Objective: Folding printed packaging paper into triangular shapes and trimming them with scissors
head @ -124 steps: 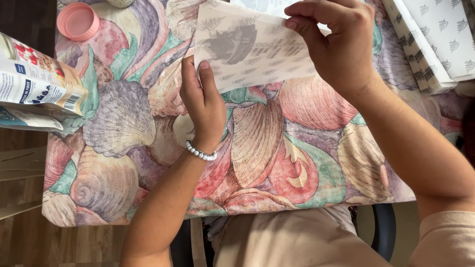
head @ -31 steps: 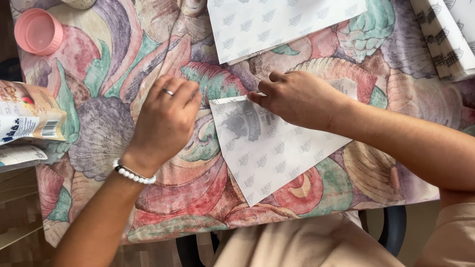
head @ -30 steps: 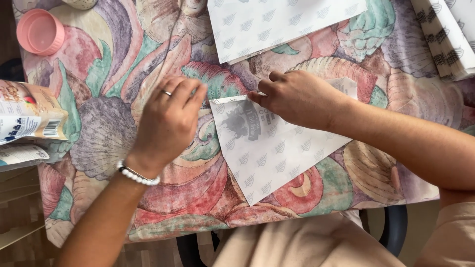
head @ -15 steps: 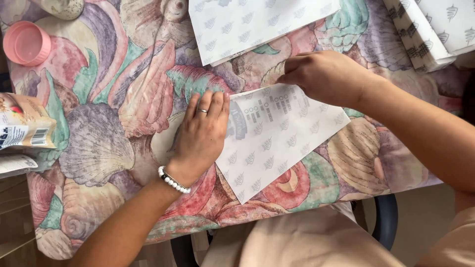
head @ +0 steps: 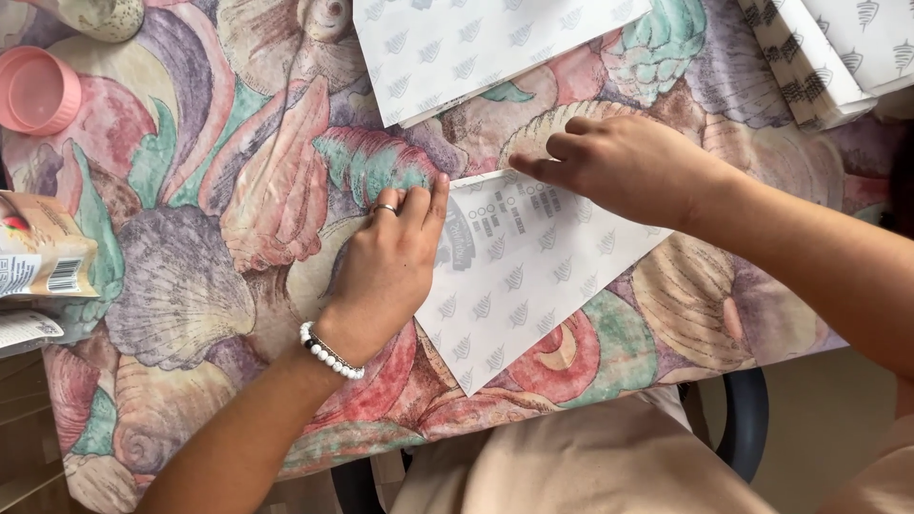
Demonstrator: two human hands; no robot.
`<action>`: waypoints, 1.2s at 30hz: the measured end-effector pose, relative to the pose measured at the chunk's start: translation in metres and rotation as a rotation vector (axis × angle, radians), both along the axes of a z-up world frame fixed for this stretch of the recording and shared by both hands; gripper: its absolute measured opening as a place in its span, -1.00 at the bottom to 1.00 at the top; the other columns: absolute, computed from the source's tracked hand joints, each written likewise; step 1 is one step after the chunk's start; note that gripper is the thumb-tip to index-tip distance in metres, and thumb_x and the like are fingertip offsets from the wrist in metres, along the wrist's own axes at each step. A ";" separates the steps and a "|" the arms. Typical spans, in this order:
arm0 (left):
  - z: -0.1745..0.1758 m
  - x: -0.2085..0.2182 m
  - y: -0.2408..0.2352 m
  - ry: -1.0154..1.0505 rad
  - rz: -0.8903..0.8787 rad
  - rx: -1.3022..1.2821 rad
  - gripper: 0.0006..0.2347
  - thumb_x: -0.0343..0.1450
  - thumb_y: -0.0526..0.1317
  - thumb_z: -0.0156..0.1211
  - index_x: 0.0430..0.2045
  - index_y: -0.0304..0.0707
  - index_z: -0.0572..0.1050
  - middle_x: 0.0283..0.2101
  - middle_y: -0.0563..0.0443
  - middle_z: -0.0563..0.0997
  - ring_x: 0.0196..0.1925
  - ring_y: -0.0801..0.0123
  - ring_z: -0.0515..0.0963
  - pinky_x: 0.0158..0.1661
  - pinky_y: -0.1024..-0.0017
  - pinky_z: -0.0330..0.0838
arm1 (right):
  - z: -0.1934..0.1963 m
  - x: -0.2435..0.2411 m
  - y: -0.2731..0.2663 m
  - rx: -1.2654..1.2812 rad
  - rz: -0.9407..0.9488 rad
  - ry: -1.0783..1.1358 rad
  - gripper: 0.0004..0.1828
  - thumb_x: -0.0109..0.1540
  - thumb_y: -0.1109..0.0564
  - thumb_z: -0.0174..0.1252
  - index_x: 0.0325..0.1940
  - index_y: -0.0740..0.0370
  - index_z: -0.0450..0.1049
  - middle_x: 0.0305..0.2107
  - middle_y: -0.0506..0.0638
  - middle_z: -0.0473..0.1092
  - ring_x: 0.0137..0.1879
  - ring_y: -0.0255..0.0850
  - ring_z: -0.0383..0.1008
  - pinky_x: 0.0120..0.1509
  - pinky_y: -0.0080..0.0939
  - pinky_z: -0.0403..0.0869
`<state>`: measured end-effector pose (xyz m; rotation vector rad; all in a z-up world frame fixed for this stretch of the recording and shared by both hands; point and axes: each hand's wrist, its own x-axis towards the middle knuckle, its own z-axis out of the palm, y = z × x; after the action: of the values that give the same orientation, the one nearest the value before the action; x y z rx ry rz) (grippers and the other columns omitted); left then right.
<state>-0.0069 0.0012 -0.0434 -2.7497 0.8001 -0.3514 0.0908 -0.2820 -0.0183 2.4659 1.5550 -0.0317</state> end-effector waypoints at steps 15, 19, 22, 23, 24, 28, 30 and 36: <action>-0.004 0.000 0.000 0.010 -0.010 0.069 -0.46 0.36 -0.30 0.11 0.34 -0.19 0.33 0.22 0.05 0.32 0.22 0.15 0.33 -0.19 0.56 0.60 | 0.004 -0.003 0.008 -0.066 -0.047 -0.008 -0.34 0.30 0.29 0.04 0.50 -0.10 0.30 -0.28 -0.19 0.51 -0.25 -0.25 0.47 -0.30 -0.25 0.63; 0.003 0.002 -0.004 0.009 -0.015 0.068 -0.48 0.39 -0.29 0.09 0.34 -0.18 0.34 -0.02 0.09 0.46 -0.04 0.29 0.43 -0.20 0.54 0.52 | 0.008 -0.006 0.012 -0.111 -0.029 -0.035 -0.28 0.33 0.26 0.02 0.59 -0.10 0.16 -0.31 -0.17 0.49 -0.32 -0.29 0.44 -0.38 -0.30 0.58; 0.007 0.004 -0.010 0.063 0.006 0.014 -0.46 0.37 -0.33 0.10 0.35 -0.10 0.34 -0.11 0.10 0.43 -0.08 0.23 0.43 -0.24 0.48 0.51 | 0.007 -0.006 0.013 -0.131 -0.014 -0.058 -0.31 0.33 0.23 -0.01 0.57 -0.10 0.18 -0.26 -0.14 0.49 -0.29 -0.26 0.46 -0.40 -0.29 0.56; 0.009 0.004 -0.013 0.107 0.020 -0.016 -0.43 0.35 -0.36 0.12 0.35 -0.03 0.35 -0.11 0.09 0.44 -0.07 0.17 0.44 -0.20 0.39 0.52 | 0.006 -0.006 0.013 -0.135 -0.007 -0.069 -0.32 0.33 0.23 -0.02 0.56 -0.12 0.19 -0.25 -0.12 0.48 -0.28 -0.24 0.46 -0.42 -0.28 0.54; 0.010 0.005 -0.015 0.105 0.017 -0.015 -0.43 0.35 -0.36 0.12 0.35 -0.03 0.35 -0.11 0.09 0.44 -0.07 0.17 0.44 -0.20 0.39 0.52 | 0.003 -0.005 0.011 -0.135 -0.010 -0.071 -0.32 0.33 0.23 -0.02 0.56 -0.12 0.19 -0.25 -0.12 0.48 -0.28 -0.24 0.46 -0.42 -0.28 0.54; 0.004 0.009 -0.018 0.095 0.009 0.016 -0.48 0.33 -0.30 0.15 0.28 -0.09 0.42 0.15 -0.07 0.27 0.19 0.06 0.22 0.14 -0.03 0.13 | -0.006 0.000 -0.002 0.013 -0.014 0.013 -0.42 0.29 0.27 0.07 0.41 0.01 0.36 -0.18 -0.10 0.49 -0.17 -0.20 0.48 -0.25 -0.25 0.62; 0.000 0.008 -0.023 0.077 -0.004 0.076 -0.44 0.28 -0.22 0.25 0.26 -0.10 0.44 0.41 -0.18 0.06 0.50 -0.03 0.00 0.43 -0.32 -0.17 | -0.010 0.003 -0.014 0.096 -0.018 0.097 -0.50 0.27 0.28 0.15 0.31 0.09 0.46 -0.15 -0.09 0.51 -0.12 -0.19 0.48 -0.11 -0.25 0.68; -0.003 0.008 -0.035 -0.006 -0.025 -0.003 -0.67 0.45 -0.32 0.03 0.13 -0.37 0.45 -0.14 0.01 0.50 -0.12 0.32 0.51 -0.01 0.46 0.47 | -0.018 0.001 -0.037 0.155 0.011 -0.045 -0.64 0.23 0.30 0.24 0.12 0.20 0.54 -0.25 -0.09 0.45 -0.14 -0.17 0.43 -0.22 -0.21 0.64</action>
<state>0.0013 -0.0340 -0.0460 -2.7425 0.8337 -0.3654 0.0921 -0.3187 -0.0358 2.5549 1.6082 0.1510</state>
